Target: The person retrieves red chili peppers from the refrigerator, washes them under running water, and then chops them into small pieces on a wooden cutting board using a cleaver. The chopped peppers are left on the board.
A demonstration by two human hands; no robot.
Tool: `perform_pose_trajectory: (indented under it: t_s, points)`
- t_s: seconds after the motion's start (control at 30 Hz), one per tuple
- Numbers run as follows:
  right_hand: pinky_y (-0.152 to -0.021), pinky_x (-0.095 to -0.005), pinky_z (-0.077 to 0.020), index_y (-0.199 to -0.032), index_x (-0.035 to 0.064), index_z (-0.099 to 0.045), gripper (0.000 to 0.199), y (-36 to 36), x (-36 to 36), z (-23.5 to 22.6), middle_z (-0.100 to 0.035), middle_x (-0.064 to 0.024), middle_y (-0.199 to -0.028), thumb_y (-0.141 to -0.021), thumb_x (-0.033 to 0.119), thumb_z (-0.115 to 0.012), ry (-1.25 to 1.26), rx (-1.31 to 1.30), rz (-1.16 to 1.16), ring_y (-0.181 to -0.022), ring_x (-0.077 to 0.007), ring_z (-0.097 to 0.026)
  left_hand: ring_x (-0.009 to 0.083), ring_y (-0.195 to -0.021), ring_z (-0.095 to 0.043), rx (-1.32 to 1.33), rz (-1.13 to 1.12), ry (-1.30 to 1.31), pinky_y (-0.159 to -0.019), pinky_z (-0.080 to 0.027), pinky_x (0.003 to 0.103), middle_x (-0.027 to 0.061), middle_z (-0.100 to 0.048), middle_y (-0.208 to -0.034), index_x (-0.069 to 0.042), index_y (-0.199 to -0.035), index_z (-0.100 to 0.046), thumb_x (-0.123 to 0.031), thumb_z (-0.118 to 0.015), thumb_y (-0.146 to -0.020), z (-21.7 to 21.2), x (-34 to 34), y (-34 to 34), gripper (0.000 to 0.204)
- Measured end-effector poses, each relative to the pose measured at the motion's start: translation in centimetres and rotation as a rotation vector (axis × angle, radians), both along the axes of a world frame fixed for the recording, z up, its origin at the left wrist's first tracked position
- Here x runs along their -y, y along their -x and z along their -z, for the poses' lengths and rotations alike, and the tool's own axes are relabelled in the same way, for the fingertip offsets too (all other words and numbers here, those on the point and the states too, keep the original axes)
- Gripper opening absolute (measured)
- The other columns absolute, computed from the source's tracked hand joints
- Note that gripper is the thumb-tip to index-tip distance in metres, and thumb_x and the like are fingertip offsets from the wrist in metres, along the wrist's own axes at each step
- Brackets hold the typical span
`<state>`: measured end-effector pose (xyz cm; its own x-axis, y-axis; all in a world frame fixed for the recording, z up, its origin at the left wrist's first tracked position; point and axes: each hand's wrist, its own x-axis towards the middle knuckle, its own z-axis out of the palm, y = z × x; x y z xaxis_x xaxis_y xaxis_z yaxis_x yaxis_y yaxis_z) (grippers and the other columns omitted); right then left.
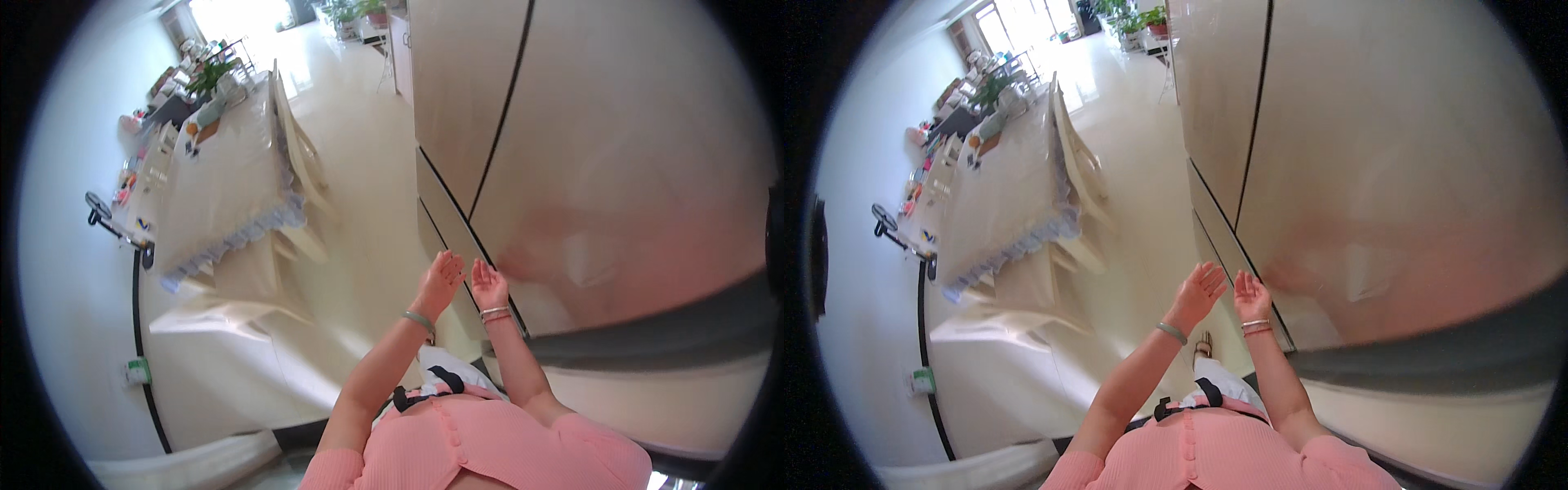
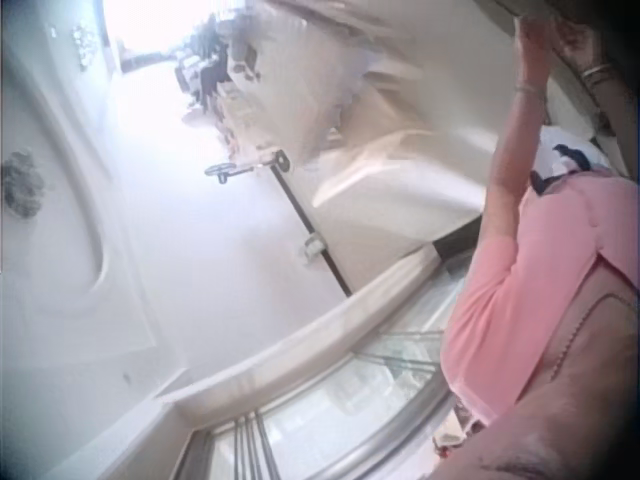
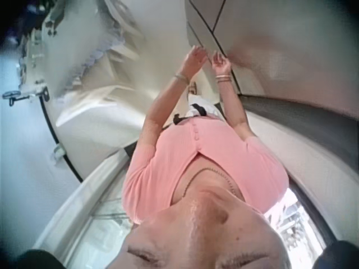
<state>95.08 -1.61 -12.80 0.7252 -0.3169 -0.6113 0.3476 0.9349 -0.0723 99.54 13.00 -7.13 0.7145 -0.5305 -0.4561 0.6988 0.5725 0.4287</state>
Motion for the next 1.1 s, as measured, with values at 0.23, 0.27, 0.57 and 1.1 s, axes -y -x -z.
perform_pose_trajectory:
  t_s: [0.23, 0.27, 0.57, 1.1]
  points:
    - [-0.095, -0.0415, -0.0514, -0.109, -0.0069, -0.058, 0.033, -5.1, 0.6, 4.5, -0.065, -0.0175, -0.109, -0.076, -0.011, -0.052, -0.018, -0.004, 0.077, -0.107, -0.0326, -0.061, 0.0289, -0.138, -0.033, -0.136, 0.07, -0.125, -0.11, -0.032, 0.045, 0.0143, -0.036, -0.148, -0.006, -0.145, -0.03, -0.043, -0.042, -0.1, 5.4, 5.8, -12.6, 0.06]
    - [-0.094, -0.0414, -0.0518, -0.109, -0.007, -0.058, 0.035, -5.2, 1.2, 5.2, -0.065, -0.0173, -0.109, -0.075, -0.012, -0.051, -0.055, 0.096, 0.097, -0.107, -0.0315, -0.061, 0.0284, -0.138, -0.033, -0.154, 0.091, -0.13, -0.11, -0.031, 0.045, 0.0141, -0.036, -0.148, -0.006, -0.146, -0.029, -0.045, -0.041, -0.1, 6.1, 7.1, -14.0, 0.061]
    - [-0.093, -0.0437, -0.0492, -0.116, -0.0074, -0.051, 0.046, -8.0, 0.2, 6.0, -0.061, -0.0194, -0.114, -0.07, -0.014, -0.05, -0.102, 0.04, 0.354, -0.109, -0.0328, -0.06, 0.0297, -0.129, -0.041, -0.326, 0.237, -0.074, -0.11, -0.03, 0.043, 0.0116, -0.041, -0.144, -0.001, -0.138, -0.04, -0.068, -0.024, -0.094, 9.0, 12.7, -21.6, 0.082]
    - [-0.094, -0.0515, -0.0412, -0.107, 0.0173, -0.053, 0.03, -7.4, -2.0, 8.1, -0.063, -0.0005, -0.098, -0.081, 0.003, -0.05, 0.306, -0.154, 0.575, -0.1, -0.0239, -0.059, 0.0273, -0.132, -0.037, -0.345, 0.527, 0.069, -0.111, -0.028, 0.049, 0.0065, -0.041, -0.142, -0.008, -0.137, -0.042, -0.077, -0.025, -0.087, 8.0, 10.3, -22.1, 0.087]
